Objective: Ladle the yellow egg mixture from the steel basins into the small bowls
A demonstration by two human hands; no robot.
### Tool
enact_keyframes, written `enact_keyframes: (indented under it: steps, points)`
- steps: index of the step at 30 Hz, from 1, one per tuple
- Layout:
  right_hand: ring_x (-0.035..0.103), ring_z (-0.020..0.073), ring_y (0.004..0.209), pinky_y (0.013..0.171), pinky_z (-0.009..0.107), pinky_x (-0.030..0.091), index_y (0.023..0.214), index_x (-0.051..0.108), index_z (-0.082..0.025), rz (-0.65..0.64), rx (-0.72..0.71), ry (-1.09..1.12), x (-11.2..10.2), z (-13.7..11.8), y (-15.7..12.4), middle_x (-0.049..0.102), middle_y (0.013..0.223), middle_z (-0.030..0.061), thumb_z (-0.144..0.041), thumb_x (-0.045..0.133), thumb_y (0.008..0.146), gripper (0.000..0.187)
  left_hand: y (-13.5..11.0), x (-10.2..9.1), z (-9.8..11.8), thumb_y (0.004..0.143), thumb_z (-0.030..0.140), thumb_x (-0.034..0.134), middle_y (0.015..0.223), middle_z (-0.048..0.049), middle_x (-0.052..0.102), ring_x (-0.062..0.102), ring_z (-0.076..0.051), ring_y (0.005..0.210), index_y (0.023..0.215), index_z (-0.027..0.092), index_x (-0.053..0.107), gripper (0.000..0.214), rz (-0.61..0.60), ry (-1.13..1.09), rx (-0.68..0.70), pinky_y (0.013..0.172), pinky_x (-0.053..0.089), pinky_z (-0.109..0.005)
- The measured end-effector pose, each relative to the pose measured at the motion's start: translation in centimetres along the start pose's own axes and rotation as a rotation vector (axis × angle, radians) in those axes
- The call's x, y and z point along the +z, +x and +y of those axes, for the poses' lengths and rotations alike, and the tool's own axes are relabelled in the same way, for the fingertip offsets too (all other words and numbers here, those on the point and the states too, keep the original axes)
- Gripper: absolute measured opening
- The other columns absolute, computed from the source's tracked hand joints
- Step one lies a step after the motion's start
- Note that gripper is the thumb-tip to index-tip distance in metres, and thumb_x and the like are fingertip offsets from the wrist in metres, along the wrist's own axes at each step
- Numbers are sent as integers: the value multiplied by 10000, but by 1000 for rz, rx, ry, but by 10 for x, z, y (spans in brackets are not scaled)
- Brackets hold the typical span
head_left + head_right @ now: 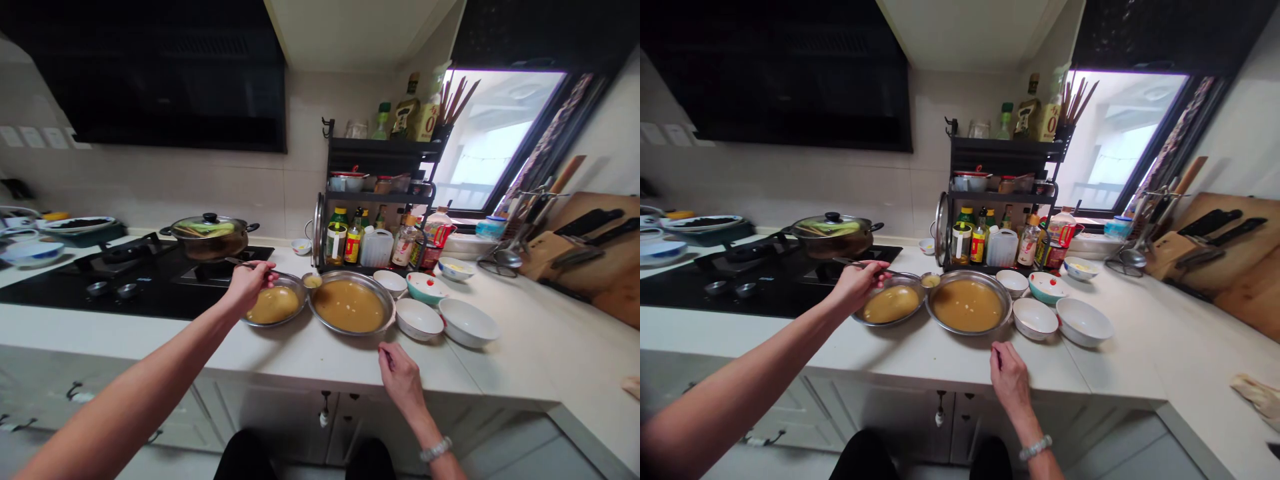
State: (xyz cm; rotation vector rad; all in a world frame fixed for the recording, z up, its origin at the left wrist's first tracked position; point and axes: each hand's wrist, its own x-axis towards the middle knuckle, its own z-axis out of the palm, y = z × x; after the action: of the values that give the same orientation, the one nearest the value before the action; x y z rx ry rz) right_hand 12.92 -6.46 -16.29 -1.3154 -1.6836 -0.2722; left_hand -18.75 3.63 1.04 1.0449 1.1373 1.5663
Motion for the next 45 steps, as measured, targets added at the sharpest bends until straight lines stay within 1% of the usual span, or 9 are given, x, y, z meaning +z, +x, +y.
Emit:
enact_keyframes:
  steps: [7,11,15,18,23,29,33,38,45]
  points:
    - [620,171,659,608,262,467,888,628,-161,-11,2,2,2,3,-2,640,745,57,-228,420,945,227,-9,37,-34,754,210,538,505,-4,605,542,-119,391,772,127,628,124,-202,218,200,400,443,-227]
    - [620,172,663,611,264,467,887,628,-164,-16,10,4,2,3,-3,639,747,56,-226,422,944,223,-20,34,-45,819,229,493,562,7,628,572,-108,437,887,158,656,190,-426,536,575,467,460,-212]
    - [621,173,656,600,263,467,879,630,-169,-10,10,7,2,2,-2,641,743,59,-233,420,944,229,-23,17,-37,830,225,499,725,-26,691,629,-109,558,923,175,666,198,-402,658,810,550,495,-207]
    - [622,174,651,598,265,469,878,630,-170,-5,6,-2,1,1,-1,647,748,64,-245,415,947,238,-16,-3,-31,847,246,472,672,-15,674,616,-113,496,967,162,651,231,-270,580,691,484,484,-199]
    - [629,178,657,615,271,476,880,631,-171,2,-8,0,-1,0,0,654,747,67,-242,418,940,233,0,-50,-31,776,265,513,532,9,630,585,-142,416,845,169,652,181,-53,610,483,426,447,-213]
    - [631,179,662,615,275,478,879,640,-179,-10,14,12,0,0,0,666,760,72,-260,420,939,242,-1,-91,-44,695,250,544,413,21,579,552,-159,408,703,209,677,139,-19,795,457,482,437,-224]
    - [626,176,650,611,275,475,874,643,-173,0,11,2,1,1,-1,665,750,71,-279,414,944,262,0,-94,-50,670,226,538,433,12,598,570,-167,421,708,203,666,135,1,669,328,455,449,-233]
    - [619,173,640,598,270,474,866,648,-168,-16,18,3,0,3,-1,668,746,75,-301,415,947,280,3,-87,-47,629,171,546,502,-18,630,559,-142,413,709,136,633,124,180,276,74,416,474,-244]
    - [624,177,640,600,276,482,863,652,-171,-15,17,10,1,3,-1,676,759,84,-296,421,942,274,2,-85,-33,671,111,561,489,-47,622,557,-98,421,710,81,619,77,223,80,-52,413,449,-183]
